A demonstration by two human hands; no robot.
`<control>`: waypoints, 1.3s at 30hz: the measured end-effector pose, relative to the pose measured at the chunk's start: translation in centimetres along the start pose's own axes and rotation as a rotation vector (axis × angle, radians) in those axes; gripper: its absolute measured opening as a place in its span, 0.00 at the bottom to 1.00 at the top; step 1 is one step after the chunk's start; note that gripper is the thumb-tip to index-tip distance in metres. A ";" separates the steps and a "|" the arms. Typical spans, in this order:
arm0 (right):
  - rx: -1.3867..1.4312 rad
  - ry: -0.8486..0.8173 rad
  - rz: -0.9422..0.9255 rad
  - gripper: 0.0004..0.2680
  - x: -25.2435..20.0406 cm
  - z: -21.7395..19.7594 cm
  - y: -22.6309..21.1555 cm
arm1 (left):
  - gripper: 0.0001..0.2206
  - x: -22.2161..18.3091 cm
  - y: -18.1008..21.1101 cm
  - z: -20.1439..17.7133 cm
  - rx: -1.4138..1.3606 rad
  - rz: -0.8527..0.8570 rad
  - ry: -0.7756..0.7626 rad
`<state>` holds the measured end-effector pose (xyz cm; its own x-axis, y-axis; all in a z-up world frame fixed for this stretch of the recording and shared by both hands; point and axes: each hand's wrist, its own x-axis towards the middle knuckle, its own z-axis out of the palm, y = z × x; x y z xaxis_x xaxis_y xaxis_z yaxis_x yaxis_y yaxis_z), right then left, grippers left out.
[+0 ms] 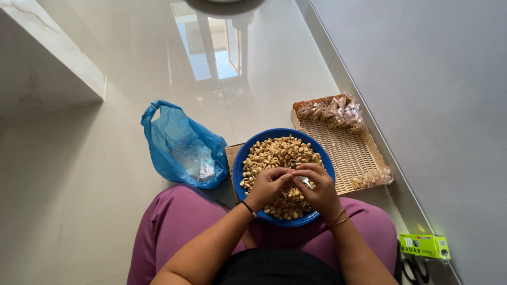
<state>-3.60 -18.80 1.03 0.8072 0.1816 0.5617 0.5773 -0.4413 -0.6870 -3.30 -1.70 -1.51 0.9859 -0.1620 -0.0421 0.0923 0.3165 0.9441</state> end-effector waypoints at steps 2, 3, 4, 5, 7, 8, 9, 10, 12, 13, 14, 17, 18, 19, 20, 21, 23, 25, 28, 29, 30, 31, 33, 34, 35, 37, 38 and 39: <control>-0.013 -0.010 0.007 0.05 -0.6 0.1 0.9 | 0.08 0.1 -0.8 -0.2 -0.001 -0.002 -0.005; -0.024 -0.021 0.010 0.05 -0.8 0.1 1.3 | 0.08 0.2 -1.1 -0.3 -0.001 0.001 -0.007; -0.024 -0.022 0.009 0.05 -0.6 0.1 1.2 | 0.08 0.4 -1.2 -0.4 -0.001 0.002 -0.006; -0.014 -0.026 0.009 0.04 -0.5 0.1 1.1 | 0.08 0.5 -1.2 -0.4 0.004 0.009 -0.010; -0.005 -0.032 0.016 0.03 -0.6 0.0 0.8 | 0.08 0.3 -0.9 -0.3 0.008 0.008 -0.014; -0.004 -0.030 0.003 0.04 -0.6 0.0 0.7 | 0.07 0.2 -0.4 -0.2 0.017 0.013 -0.004; -0.003 -0.028 -0.010 0.05 -0.6 -0.1 0.6 | 0.07 0.0 0.2 -0.1 0.025 0.018 0.005; -0.004 -0.028 -0.010 0.05 -0.6 0.1 0.5 | 0.07 0.1 0.1 -0.1 0.025 0.018 0.005; 0.022 0.002 -0.002 0.05 -0.6 0.4 0.2 | 0.06 0.1 -0.1 -0.2 0.011 0.037 0.010; 0.023 0.002 -0.002 0.05 -0.7 0.4 0.4 | 0.06 0.1 -0.2 -0.2 0.012 0.037 0.011; 0.019 -0.014 0.002 0.04 -0.7 0.3 0.7 | 0.06 0.0 -0.3 -0.3 0.020 0.046 0.011; 0.022 -0.046 0.026 0.02 -0.6 0.5 1.1 | 0.06 -0.1 0.2 -0.2 0.044 0.059 0.008; 0.028 -0.066 0.048 0.01 -0.8 0.5 1.1 | 0.06 -0.3 0.5 -0.1 0.055 0.062 0.005; 0.030 -0.066 0.050 0.01 -0.7 0.5 0.7 | 0.06 -0.4 0.9 -0.2 0.057 0.059 0.005; 0.044 -0.038 0.047 0.01 -0.5 0.3 0.4 | 0.08 -0.4 1.3 -0.1 0.088 0.051 -0.022; 0.057 -0.011 0.044 0.01 -0.4 0.2 0.0 | 0.12 -0.5 1.7 -0.1 0.120 0.043 -0.049; 0.048 0.019 0.037 0.01 -0.4 -0.4 0.2 | 0.18 -0.3 1.4 -0.6 0.173 0.027 -0.109; 0.037 0.050 0.032 0.01 -0.4 -0.8 0.0 | 0.26 -0.4 1.5 -0.6 0.225 0.009 -0.172; 0.046 0.016 0.021 0.03 0.0 -1.2 -0.4 | 0.14 -0.7 2.5 0.2 0.208 0.019 -0.107; 0.054 0.012 0.023 0.03 0.1 -1.4 -0.5 | 0.13 -0.7 2.9 0.4 0.148 0.010 -0.087; 0.064 0.007 0.028 0.03 -0.1 -1.4 -0.6 | 0.11 -1.1 3.1 0.5 0.089 -0.004 -0.065; 0.065 0.008 0.029 0.03 -0.1 -1.5 -0.7 | 0.11 -0.9 2.4 0.4 0.090 -0.005 -0.065; 0.093 0.014 0.034 0.03 0.1 -1.5 -0.8 | 0.15 -0.4 1.0 0.0 0.092 -0.005 -0.108; 0.096 0.014 0.033 0.03 0.1 -1.5 -0.9 | 0.15 -0.4 0.5 -0.3 0.094 -0.004 -0.105; 0.098 0.014 0.024 0.03 0.1 -1.5 -1.1 | 0.16 -0.4 0.0 -0.5 0.079 -0.002 -0.135; 0.097 0.019 0.012 0.03 0.4 -1.8 -1.3 | 0.18 -0.3 0.0 -0.3 0.065 0.003 -0.169; 0.091 0.022 0.011 0.03 0.4 -1.9 -1.5 | 0.15 -0.5 0.4 -0.1 0.064 0.024 -0.145; 0.086 0.026 0.011 0.03 0.4 -2.0 -1.6 | 0.13 -0.7 0.9 0.2 0.063 0.045 -0.121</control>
<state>-4.45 -19.78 3.28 0.8107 0.1540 0.5649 0.5778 -0.3662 -0.7294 -3.93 -1.47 -0.56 0.9645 -0.2613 0.0373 0.0353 0.2675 0.9629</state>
